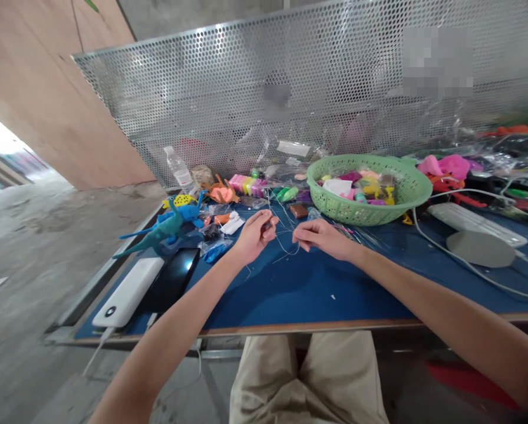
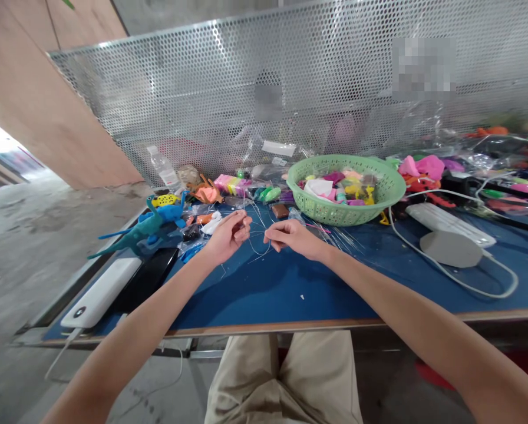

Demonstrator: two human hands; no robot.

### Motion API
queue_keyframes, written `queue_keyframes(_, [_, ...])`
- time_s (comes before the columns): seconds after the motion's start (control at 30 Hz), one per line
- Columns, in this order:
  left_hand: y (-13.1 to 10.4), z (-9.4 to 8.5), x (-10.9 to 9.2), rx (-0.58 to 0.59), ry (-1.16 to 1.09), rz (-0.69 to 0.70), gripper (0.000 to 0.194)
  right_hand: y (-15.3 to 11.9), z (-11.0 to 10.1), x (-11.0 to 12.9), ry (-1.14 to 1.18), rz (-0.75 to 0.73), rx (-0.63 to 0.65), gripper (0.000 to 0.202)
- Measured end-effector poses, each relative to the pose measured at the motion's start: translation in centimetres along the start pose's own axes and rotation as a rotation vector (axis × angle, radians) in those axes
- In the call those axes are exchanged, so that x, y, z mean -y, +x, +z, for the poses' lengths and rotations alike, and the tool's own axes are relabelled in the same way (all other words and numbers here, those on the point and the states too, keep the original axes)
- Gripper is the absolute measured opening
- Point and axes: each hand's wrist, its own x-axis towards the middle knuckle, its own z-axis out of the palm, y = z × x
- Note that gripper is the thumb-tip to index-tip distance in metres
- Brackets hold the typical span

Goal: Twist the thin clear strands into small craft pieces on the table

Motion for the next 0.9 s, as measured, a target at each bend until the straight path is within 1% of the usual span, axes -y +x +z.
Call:
queue_keyframes(0.1, [0.2,-0.3,0.4,-0.077,0.139,0.028,0.024,0.1,-0.2,-0.2,0.047,0.006,-0.035,0.034])
queue_keyframes(0.2, [0.1,-0.6,0.6,-0.116,0.330,0.047,0.035,0.1,-0.4,-0.2,0.056,0.012,-0.049,0.034])
queue_keyframes(0.27, [0.0,-0.6,0.5,-0.075,0.401,0.002,0.041,0.1,-0.5,-0.2,0.075,0.004,-0.065,0.034])
queue_keyframes(0.4, [-0.4,-0.5,0.1,0.041,0.462,-0.093,0.049,0.1,-0.4,-0.1,0.124,-0.007,-0.098,0.034])
queue_keyframes(0.53, [-0.7,-0.2,-0.1,0.073,0.561,-0.080,0.049,0.1,-0.3,-0.1,0.135,-0.007,-0.073,0.035])
queue_keyframes(0.63, [-1.0,-0.1,-0.1,0.088,0.739,-0.057,0.051,0.1,-0.3,-0.1,0.125,-0.022,-0.058,0.034])
queue_keyframes(0.67, [-1.1,-0.1,-0.2,0.081,0.855,-0.019,0.051,0.0,-0.4,0.0,0.098,-0.024,-0.052,0.033])
queue_keyframes(0.7, [-1.1,-0.2,-0.4,0.052,1.000,0.050,0.051,0.0,-0.4,0.2,0.057,-0.022,-0.046,0.033])
queue_keyframes(0.73, [-1.2,-0.4,-0.7,0.001,1.160,0.149,0.050,-0.1,-0.5,0.4,0.009,-0.018,-0.042,0.033])
queue_keyframes(0.8, [-1.2,-0.8,-1.4,-0.140,1.456,0.414,0.043,-0.3,-0.6,1.1,-0.081,-0.015,-0.040,0.034])
queue_keyframes(0.83, [-1.2,-1.0,-1.9,-0.193,1.556,0.548,0.040,-0.4,-0.7,1.4,-0.111,-0.020,-0.036,0.034])
queue_keyframes(0.87, [-1.2,-1.1,-2.5,-0.192,1.615,0.688,0.035,-0.5,-0.7,1.8,-0.129,-0.029,-0.023,0.035])
queue_keyframes(0.9, [-1.1,-1.3,-3.0,-0.110,1.663,0.833,0.030,-0.6,-0.8,2.1,-0.136,-0.040,-0.001,0.036])
